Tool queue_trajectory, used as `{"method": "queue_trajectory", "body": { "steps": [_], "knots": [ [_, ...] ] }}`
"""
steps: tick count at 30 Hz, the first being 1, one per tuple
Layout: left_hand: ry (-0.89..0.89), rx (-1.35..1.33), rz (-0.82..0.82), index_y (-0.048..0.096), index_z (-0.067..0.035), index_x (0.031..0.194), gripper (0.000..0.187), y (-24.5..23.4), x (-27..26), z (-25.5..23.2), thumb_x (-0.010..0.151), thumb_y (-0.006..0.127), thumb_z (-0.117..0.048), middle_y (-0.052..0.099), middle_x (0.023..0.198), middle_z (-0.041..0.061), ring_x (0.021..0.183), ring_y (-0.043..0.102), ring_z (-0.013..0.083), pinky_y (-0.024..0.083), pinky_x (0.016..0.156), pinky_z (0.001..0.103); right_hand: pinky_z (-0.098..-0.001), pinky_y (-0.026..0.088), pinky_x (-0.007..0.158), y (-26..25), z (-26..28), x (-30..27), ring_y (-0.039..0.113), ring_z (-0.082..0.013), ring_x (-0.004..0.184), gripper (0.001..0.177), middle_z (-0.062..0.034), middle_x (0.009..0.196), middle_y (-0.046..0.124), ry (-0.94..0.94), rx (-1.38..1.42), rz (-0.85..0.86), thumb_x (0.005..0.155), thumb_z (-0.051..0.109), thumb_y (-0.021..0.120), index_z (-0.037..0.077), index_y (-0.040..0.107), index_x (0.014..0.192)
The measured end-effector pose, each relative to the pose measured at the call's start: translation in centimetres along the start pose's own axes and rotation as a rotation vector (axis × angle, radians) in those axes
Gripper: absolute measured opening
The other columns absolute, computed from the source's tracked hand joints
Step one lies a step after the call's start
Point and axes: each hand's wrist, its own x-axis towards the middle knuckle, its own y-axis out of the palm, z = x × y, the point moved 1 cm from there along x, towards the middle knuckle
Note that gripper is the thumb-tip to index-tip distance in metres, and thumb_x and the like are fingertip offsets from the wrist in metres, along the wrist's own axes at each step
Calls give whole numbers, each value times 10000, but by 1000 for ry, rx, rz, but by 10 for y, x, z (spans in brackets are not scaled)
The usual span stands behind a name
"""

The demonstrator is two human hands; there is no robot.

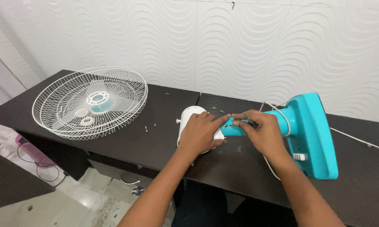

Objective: The person assembles a table fan by attaching the front grill to the motor housing, then securing the motor to the stand using a screwdriver. The person tightens multiple screws to connect the motor and stand components.

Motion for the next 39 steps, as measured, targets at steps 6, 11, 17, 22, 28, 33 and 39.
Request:
{"method": "queue_trajectory", "body": {
  "steps": [6, 11, 17, 22, 28, 33, 39],
  "knots": [
    [-4, 18, 25, 606, -189, 1400, 828, 0, 0, 0, 660, 900, -416, 714, 1006, 58, 1021, 638, 255, 469, 822, 422, -310, 483, 498, 9, 3, 3, 644, -152, 519, 168, -60, 759, 771, 77, -38, 41, 809, 159, 795, 80, 774, 956],
    [-8, 15, 30, 605, -144, 1392, 845, -2, 2, 0, 655, 890, -441, 720, 1026, 65, 1041, 632, 262, 461, 843, 431, -355, 485, 562, 15, -2, 8, 666, -236, 594, 183, -105, 732, 713, -37, -256, 88, 785, 165, 832, 68, 773, 928],
    [-32, 8, 13, 638, -31, 1296, 814, -3, 1, 0, 635, 891, -434, 725, 1057, 78, 1073, 635, 247, 456, 864, 399, -399, 517, 627, 20, -8, 6, 680, -262, 748, 111, -24, 892, 700, -309, -441, 70, 768, 99, 787, 73, 745, 867],
    [-88, 4, 92, 720, -80, 1030, 527, -2, 4, 0, 659, 888, -414, 732, 1035, 58, 1074, 637, 239, 455, 891, 405, -413, 536, 640, 24, -5, 6, 687, -254, 828, 88, -3, 905, 679, -431, -582, 118, 787, 68, 752, 95, 752, 871],
    [-73, -27, 37, 721, -83, 997, 514, -5, 5, 1, 621, 895, -387, 733, 1002, 66, 1062, 639, 249, 455, 872, 419, -430, 542, 646, 23, 6, 7, 677, -273, 800, 190, -34, 995, 670, -310, -574, 209, 797, 69, 719, 119, 782, 970],
    [-81, -66, 30, 718, -78, 978, 519, -5, 4, 1, 607, 906, -389, 731, 996, 71, 1059, 639, 260, 457, 870, 419, -438, 530, 664, 19, 9, 7, 672, -286, 774, 275, -51, 917, 671, -65, -331, 105, 831, 185, 768, 139, 756, 1102],
    [-59, -82, -25, 715, -80, 967, 513, -7, 2, 2, 592, 905, -374, 734, 993, 69, 1038, 649, 266, 465, 850, 420, -448, 540, 658, 13, 14, 3, 703, -314, 798, 333, -55, 1064, 663, -116, -505, 45, 802, 184, 744, 145, 751, 1133]
  ]
}}
